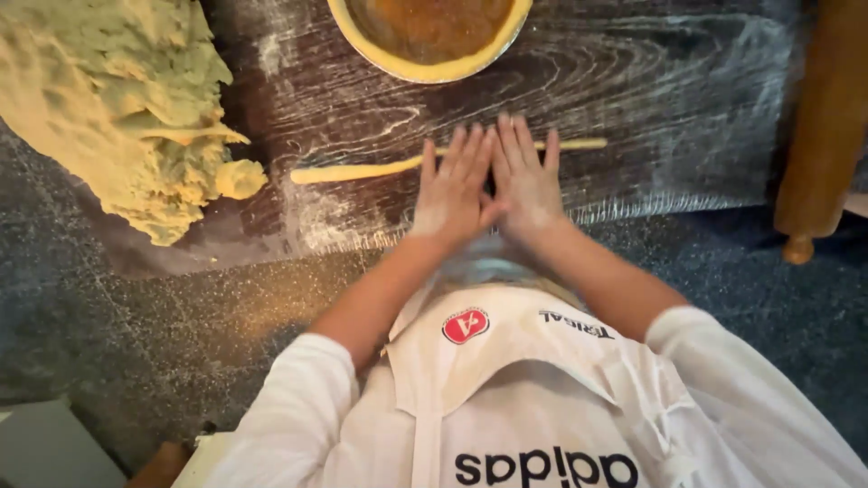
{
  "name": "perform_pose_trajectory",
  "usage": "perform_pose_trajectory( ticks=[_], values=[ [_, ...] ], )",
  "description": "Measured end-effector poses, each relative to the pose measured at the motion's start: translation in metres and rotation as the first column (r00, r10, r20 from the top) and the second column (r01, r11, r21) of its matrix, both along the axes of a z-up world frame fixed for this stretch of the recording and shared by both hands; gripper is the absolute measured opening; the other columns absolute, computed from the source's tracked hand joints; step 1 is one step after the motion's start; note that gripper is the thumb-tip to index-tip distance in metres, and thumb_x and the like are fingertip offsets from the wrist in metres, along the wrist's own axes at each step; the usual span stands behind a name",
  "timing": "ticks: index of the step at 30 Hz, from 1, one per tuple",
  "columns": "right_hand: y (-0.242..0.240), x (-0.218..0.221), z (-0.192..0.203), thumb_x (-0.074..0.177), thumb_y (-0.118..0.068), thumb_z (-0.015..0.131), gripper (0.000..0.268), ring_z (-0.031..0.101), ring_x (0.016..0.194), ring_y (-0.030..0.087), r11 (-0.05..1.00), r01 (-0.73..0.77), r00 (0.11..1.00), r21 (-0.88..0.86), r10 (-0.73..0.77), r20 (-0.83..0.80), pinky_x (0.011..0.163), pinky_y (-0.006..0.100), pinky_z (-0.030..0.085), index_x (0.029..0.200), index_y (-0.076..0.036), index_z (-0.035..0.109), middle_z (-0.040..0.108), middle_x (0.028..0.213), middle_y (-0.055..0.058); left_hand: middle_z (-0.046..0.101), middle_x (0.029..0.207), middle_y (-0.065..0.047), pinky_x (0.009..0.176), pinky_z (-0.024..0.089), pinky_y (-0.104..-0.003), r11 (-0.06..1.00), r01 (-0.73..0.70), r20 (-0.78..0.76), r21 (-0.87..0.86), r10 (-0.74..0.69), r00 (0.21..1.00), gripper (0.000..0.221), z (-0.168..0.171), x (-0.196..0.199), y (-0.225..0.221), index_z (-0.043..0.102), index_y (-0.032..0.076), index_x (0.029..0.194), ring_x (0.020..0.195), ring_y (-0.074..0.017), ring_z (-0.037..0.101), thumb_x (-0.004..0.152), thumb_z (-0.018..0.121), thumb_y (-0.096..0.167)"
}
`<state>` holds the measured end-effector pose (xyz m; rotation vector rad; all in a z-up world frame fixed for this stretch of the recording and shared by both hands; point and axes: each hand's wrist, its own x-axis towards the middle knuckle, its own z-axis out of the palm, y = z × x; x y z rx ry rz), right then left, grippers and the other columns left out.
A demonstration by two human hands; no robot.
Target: Rolling dough into thin strips and arranging them in a lattice pattern on top of a filled pie crust.
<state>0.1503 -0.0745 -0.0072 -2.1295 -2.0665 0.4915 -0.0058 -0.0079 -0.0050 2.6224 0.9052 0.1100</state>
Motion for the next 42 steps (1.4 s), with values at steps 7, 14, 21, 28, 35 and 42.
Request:
perform_pose_trajectory(
  ticks=[7,14,21,28,35,42],
  values=[
    [-0.042,0.002,0.010,0.069,-0.053,0.077,0.108,0.022,0.157,0.041,0.984,-0.078,0.995,-0.161,0.087,0.051,0.117,0.076,0.015,0.156,-0.001,0.042,0.032,0.168,0.023,0.036,0.166,-0.013,0.119,0.021,-0.072,0.999,0.038,-0.032,-0.033,-0.039,0.999,0.101,0.008,-0.021,-0.019,0.036,0.013,0.160,0.154,-0.0373,0.029,0.088,0.035,0.084],
    [-0.070,0.117,0.007,0.087,-0.028,0.087,0.050,0.037,0.149,0.045,0.958,0.075,0.989,0.275,-0.108,0.106,0.112,0.064,0.026,0.133,-0.013,0.074,0.046,0.161,0.020,0.048,0.156,-0.012,0.116,0.022,-0.074,0.985,-0.083,0.106,0.152,0.068,0.992,0.052,0.007,-0.010,0.024,0.067,0.020,0.133,0.148,-0.0377,0.038,0.087,0.077,0.042],
    [-0.085,0.166,-0.023,0.095,-0.038,0.084,0.015,0.073,0.104,0.011,0.968,0.207,0.974,0.142,-0.190,-0.127,0.094,0.029,0.055,0.108,-0.035,0.078,0.075,0.107,-0.015,0.069,0.118,-0.002,0.116,0.033,-0.053,0.997,-0.068,0.210,-0.036,0.074,0.975,0.021,-0.027,-0.005,0.034,0.069,0.023,0.103,0.126,-0.0213,0.060,0.087,0.071,0.037],
    [0.006,0.110,0.101,0.097,0.005,0.072,0.017,0.072,0.072,0.025,0.798,0.537,0.346,-0.273,-0.504,-0.791,0.068,0.035,0.061,0.114,0.001,0.071,0.066,0.077,0.016,0.075,0.091,0.002,0.084,0.059,-0.037,0.694,-0.192,0.095,-0.694,0.352,0.931,0.030,0.030,-0.020,0.102,0.073,0.034,0.107,0.094,-0.0233,0.076,0.077,0.076,0.036],
    [0.129,0.089,0.115,0.099,-0.003,0.074,0.008,0.068,0.063,0.016,0.855,0.489,0.551,-0.170,-0.455,-0.700,0.058,0.028,0.055,0.107,-0.006,0.074,0.067,0.072,0.008,0.073,0.090,-0.001,0.063,0.054,-0.028,0.691,-0.295,0.004,-0.660,0.397,0.918,0.014,0.114,-0.019,0.208,0.073,0.021,0.102,0.076,-0.0156,0.065,0.089,0.067,0.020],
    [0.231,0.088,0.104,0.101,-0.004,0.070,0.007,0.067,0.072,0.010,0.903,0.426,0.730,-0.054,-0.379,-0.569,0.068,0.027,0.060,0.104,-0.007,0.076,0.072,0.082,0.001,0.072,0.082,0.002,0.063,0.046,-0.039,0.878,-0.244,0.175,-0.411,0.339,0.924,0.011,0.044,-0.003,0.314,0.077,0.020,0.091,0.069,-0.0137,0.061,0.089,0.067,0.023]
  ],
)
